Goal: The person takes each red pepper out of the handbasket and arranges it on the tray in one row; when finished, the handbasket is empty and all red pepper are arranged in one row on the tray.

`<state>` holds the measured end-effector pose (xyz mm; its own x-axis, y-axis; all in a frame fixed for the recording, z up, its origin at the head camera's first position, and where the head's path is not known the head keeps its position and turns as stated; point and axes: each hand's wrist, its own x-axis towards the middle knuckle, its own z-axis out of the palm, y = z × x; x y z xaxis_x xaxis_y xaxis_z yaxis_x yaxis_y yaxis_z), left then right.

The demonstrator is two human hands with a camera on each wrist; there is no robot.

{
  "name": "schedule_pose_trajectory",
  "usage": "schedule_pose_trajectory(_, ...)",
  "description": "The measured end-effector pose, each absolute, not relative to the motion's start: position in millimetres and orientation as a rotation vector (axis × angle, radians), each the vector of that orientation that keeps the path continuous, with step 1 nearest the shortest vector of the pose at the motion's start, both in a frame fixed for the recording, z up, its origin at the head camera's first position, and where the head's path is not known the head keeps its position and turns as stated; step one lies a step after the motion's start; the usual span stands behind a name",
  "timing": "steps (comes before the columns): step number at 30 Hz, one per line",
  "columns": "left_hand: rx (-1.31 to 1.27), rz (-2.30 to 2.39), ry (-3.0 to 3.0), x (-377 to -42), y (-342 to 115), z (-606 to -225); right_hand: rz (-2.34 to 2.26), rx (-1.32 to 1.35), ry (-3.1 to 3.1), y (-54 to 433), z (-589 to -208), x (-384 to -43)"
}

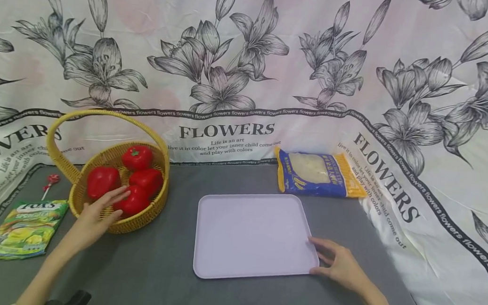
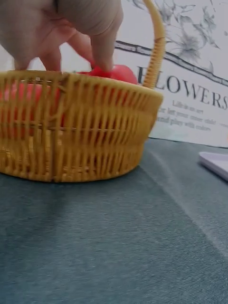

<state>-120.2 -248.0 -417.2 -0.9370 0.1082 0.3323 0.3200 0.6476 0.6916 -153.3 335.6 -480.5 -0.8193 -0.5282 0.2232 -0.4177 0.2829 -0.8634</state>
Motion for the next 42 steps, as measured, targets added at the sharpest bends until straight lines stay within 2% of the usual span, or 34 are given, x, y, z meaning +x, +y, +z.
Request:
schedule_pose_trajectory(4, -0.409, -1.099, -2.562, -131.1, -243.0, -422.4, -1.587, -0.898, 2.438, 334.4, -479.2, -152.9)
schedule_pose_trajectory(11, -0.348, -1.040, -2.497, -146.0, -248.7, -431.3, -1.590, -0.914, 2.419, 333.1, -478.0, -151.5)
schedule_pose_trajectory(21, -0.193, -1.235, -2.643, -159.0, -258.6, -426.9, -1.581, -0.895, 2.428, 333.4, -477.5, -150.9)
schedule_pose_trajectory(29, -0.169, -1.586, -2.707, -169.6, -267.4, -425.9, -1.538, -0.898, 2.469, 333.1, -476.6, -150.9)
schedule_pose_trajectory(36, -0.127, -1.726, -2.732, -172.1, -270.6, -427.0, -1.175, -1.146, 2.706, 334.8, -476.5, -154.6)
schedule_pose_trajectory(42, -0.148, -1.731, -2.747, -171.2, -268.7, -425.8, -1.137, -1.235, 2.746, 333.8, -472.9, -156.1)
